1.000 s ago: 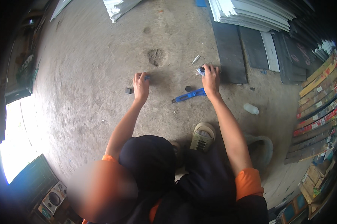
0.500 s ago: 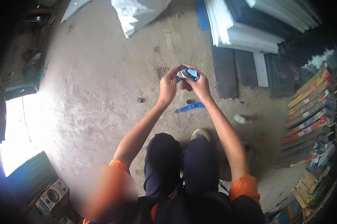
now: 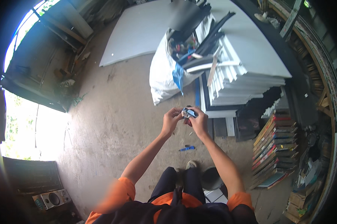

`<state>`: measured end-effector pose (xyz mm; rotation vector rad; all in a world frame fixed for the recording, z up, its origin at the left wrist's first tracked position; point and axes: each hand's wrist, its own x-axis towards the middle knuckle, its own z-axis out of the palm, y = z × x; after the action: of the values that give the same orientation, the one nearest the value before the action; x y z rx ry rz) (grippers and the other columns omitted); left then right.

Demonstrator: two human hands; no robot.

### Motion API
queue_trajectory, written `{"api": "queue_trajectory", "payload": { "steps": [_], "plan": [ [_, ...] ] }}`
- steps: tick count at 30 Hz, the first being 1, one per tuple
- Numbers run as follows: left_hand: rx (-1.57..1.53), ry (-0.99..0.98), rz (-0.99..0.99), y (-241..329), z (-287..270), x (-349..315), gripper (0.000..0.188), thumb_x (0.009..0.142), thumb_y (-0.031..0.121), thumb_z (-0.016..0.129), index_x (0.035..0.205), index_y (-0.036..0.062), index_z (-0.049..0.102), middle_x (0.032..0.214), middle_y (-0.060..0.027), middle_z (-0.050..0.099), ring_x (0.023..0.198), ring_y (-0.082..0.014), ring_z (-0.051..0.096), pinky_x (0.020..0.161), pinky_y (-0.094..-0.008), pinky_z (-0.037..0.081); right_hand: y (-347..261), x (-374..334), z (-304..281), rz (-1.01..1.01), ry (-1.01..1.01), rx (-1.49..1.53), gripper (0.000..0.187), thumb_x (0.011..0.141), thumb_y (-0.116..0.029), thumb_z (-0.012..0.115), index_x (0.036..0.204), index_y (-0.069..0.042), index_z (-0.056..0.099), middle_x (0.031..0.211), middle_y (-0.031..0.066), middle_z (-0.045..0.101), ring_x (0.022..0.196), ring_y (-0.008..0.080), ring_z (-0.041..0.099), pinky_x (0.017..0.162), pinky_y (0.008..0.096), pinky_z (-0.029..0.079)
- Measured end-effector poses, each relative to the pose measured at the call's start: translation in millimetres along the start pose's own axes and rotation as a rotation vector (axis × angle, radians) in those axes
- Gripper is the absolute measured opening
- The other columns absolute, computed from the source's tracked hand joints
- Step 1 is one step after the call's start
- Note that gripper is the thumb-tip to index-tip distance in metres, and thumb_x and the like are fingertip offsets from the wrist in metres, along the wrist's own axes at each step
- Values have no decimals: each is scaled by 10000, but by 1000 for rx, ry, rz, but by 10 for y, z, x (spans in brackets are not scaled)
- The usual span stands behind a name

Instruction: The person picks up small debris and a bottle from the floor, placing them into a white sack. They then walk to a rack of printing screens, pick up a screen frame, and place it onto a stack of other frames. The person repeats this process, picking up another screen frame and stacking it with the others.

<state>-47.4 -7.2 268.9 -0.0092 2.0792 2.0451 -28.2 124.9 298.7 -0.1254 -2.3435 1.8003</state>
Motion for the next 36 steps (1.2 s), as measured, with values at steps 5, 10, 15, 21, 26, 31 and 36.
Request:
{"api": "queue_trajectory", "payload": {
  "steps": [5,10,15,21,26,31,36],
  "plan": [
    [-188,-92,160,1019,31,270,266,785,80,567,1033,-7,523,962,-119,580,900,-145,546,765,-256,443,-746,600,-307,-279,60,-62,203,655,9,620,855,-21,605,805,98,618,734,182,608,634,271,466],
    [-130,88,97,1288,-293,902,255,792,65,534,1039,4,510,940,-115,542,838,-145,543,711,-241,474,-1151,1357,-268,-221,160,-110,201,663,-7,611,863,-15,591,781,116,619,743,217,609,641,280,457],
    [-49,169,60,945,-600,1848,235,765,78,568,979,-10,529,860,-107,565,735,-144,560,621,-246,483,-577,2315,41,-221,239,-196,251,629,-27,608,877,-14,570,818,149,592,787,284,580,684,332,438],
    [55,170,-68,475,-700,2993,312,732,158,629,943,-34,503,814,-142,584,668,-175,582,553,-262,471,152,3191,566,-88,180,-360,438,619,-40,612,1044,-67,509,1079,185,465,993,323,465,840,357,374],
    [190,100,-69,335,-918,3624,391,701,205,670,925,-37,461,761,-148,589,614,-192,598,524,-268,478,603,3352,1042,-95,56,-568,707,647,14,569,1272,-43,244,1254,237,285,1170,376,283,964,386,267],
    [174,-104,-76,401,-1078,3907,303,719,140,647,883,-54,482,723,-140,596,620,-163,597,540,-261,503,877,3471,1231,259,-300,-667,601,702,-10,496,1240,28,229,1140,297,406,1034,397,434,882,392,352],
    [-4,-178,-189,306,-1089,3855,251,768,124,600,903,-52,481,773,-125,580,662,-150,585,585,-258,512,825,3723,1060,408,-327,-505,452,718,-97,471,1158,-13,418,1165,231,435,1059,328,448,868,345,368]
  ]
}}
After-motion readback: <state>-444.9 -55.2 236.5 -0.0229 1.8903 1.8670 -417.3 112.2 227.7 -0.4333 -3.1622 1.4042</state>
